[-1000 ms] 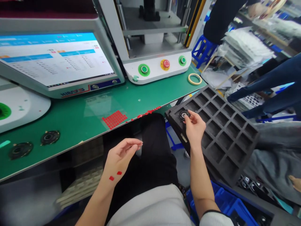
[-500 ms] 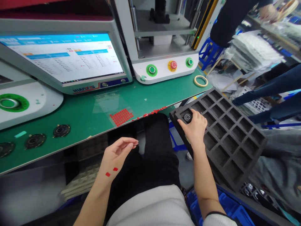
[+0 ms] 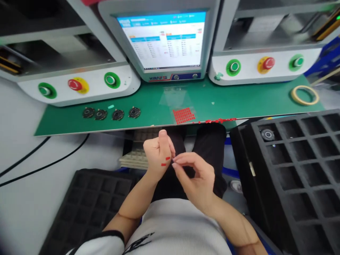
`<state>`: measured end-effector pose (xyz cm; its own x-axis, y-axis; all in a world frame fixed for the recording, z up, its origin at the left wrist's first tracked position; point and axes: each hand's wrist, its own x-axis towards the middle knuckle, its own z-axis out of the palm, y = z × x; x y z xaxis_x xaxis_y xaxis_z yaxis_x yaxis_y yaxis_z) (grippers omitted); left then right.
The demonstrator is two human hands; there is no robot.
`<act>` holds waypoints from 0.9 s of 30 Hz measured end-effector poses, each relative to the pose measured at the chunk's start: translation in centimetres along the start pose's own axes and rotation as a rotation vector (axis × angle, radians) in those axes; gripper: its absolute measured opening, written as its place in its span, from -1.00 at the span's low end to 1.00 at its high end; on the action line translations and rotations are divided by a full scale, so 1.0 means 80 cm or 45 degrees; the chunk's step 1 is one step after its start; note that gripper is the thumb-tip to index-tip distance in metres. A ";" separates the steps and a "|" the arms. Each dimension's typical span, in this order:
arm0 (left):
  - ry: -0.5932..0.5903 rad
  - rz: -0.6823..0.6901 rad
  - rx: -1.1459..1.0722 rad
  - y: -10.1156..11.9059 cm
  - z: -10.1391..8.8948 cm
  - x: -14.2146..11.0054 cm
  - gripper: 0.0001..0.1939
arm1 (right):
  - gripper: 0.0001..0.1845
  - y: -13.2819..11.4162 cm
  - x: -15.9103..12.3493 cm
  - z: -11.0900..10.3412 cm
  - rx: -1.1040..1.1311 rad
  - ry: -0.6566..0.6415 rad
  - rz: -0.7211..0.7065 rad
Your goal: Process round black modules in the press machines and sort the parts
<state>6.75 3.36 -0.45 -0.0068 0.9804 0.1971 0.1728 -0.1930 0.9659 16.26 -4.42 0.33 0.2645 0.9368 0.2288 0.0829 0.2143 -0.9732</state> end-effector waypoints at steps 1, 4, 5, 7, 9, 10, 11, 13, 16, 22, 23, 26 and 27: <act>0.028 0.094 0.037 0.000 -0.002 0.000 -0.34 | -0.81 -0.002 -0.004 0.011 0.077 -0.005 0.030; 0.076 0.284 0.088 -0.003 -0.007 0.000 -0.36 | -0.78 -0.002 -0.004 0.024 0.173 0.058 0.086; 0.078 0.322 0.094 -0.004 -0.008 0.000 -0.37 | -0.77 -0.002 -0.001 0.024 0.183 0.075 0.105; 0.073 0.368 0.105 -0.007 -0.009 -0.001 -0.38 | -0.76 -0.003 0.004 0.022 0.179 0.102 0.134; 0.073 0.396 0.124 -0.008 -0.009 -0.002 -0.39 | -0.77 -0.004 0.007 0.020 0.143 0.126 0.142; 0.082 0.414 0.134 -0.009 -0.009 -0.002 -0.40 | -0.78 -0.004 0.007 0.020 0.121 0.135 0.136; 0.092 0.434 0.143 -0.009 -0.009 -0.002 -0.41 | -0.79 -0.005 0.007 0.019 0.104 0.138 0.126; 0.104 0.468 0.159 -0.008 -0.009 -0.002 -0.43 | -0.78 -0.006 0.007 0.020 0.096 0.143 0.110; 0.102 0.497 0.202 -0.007 -0.010 -0.002 -0.44 | -0.77 -0.008 0.007 0.022 0.140 0.167 0.155; 0.118 0.538 0.226 -0.007 -0.011 -0.003 -0.43 | -0.78 -0.009 0.012 0.021 0.193 0.159 0.321; 0.118 0.553 0.224 -0.006 -0.010 -0.003 -0.43 | -0.77 -0.009 0.013 0.020 0.181 0.158 0.313; 0.121 0.628 0.302 -0.005 -0.009 0.000 -0.45 | -0.74 -0.009 0.011 0.018 0.131 0.131 0.235; 0.133 0.649 0.359 -0.006 -0.011 0.002 -0.45 | -0.72 -0.008 0.009 0.016 0.110 0.120 0.177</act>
<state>5.83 3.58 -0.73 0.0516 0.7551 0.6536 0.4346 -0.6062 0.6660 15.14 -3.51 1.13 0.3569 0.9299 0.0889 -0.0425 0.1112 -0.9929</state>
